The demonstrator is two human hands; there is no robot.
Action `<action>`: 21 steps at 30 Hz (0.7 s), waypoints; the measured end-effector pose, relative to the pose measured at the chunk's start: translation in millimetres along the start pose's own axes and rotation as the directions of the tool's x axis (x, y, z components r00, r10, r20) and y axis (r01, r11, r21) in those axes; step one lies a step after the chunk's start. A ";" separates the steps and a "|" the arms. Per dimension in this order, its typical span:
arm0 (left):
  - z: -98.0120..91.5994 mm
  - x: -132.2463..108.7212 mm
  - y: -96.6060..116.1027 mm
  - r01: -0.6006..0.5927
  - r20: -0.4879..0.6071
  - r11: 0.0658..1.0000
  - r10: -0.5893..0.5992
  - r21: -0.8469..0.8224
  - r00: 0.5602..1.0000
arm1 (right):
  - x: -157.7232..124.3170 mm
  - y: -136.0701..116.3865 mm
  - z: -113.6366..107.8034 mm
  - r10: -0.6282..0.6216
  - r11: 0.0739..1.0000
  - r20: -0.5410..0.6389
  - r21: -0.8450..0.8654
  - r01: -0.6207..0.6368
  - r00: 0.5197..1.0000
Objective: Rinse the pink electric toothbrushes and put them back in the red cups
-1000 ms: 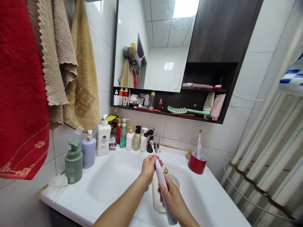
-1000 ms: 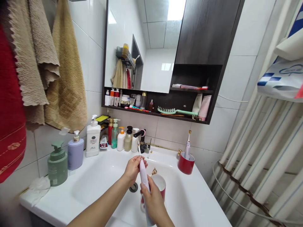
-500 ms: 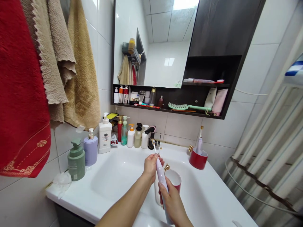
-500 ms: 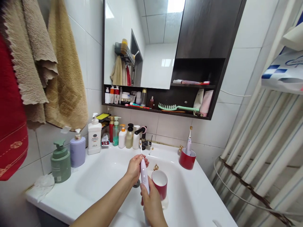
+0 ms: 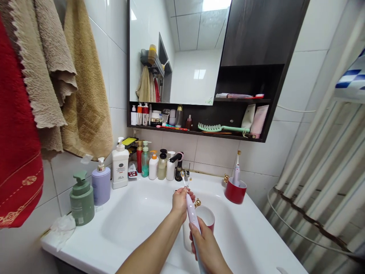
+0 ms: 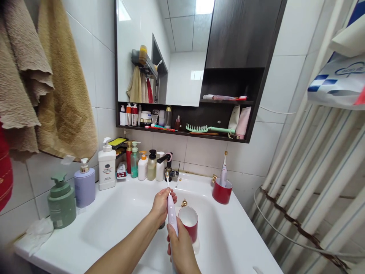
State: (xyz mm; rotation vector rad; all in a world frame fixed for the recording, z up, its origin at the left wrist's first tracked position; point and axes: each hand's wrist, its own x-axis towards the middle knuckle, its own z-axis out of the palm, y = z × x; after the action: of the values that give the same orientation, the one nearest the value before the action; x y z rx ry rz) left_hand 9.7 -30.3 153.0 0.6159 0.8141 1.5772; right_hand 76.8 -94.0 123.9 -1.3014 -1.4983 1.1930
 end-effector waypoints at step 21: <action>40.7 140.7 -71.9 0.247 -0.122 0.523 -0.260 0.816 0.958 | 61.0 59.9 -90.5 -0.111 0.994 -0.247 -0.038 0.104 0.963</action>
State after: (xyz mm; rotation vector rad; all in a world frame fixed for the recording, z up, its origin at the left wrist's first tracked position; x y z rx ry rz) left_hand 62.4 119.1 113.9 1.1167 1.5892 0.8265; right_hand 168.6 -19.0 86.0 -1.3157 -1.3849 0.9073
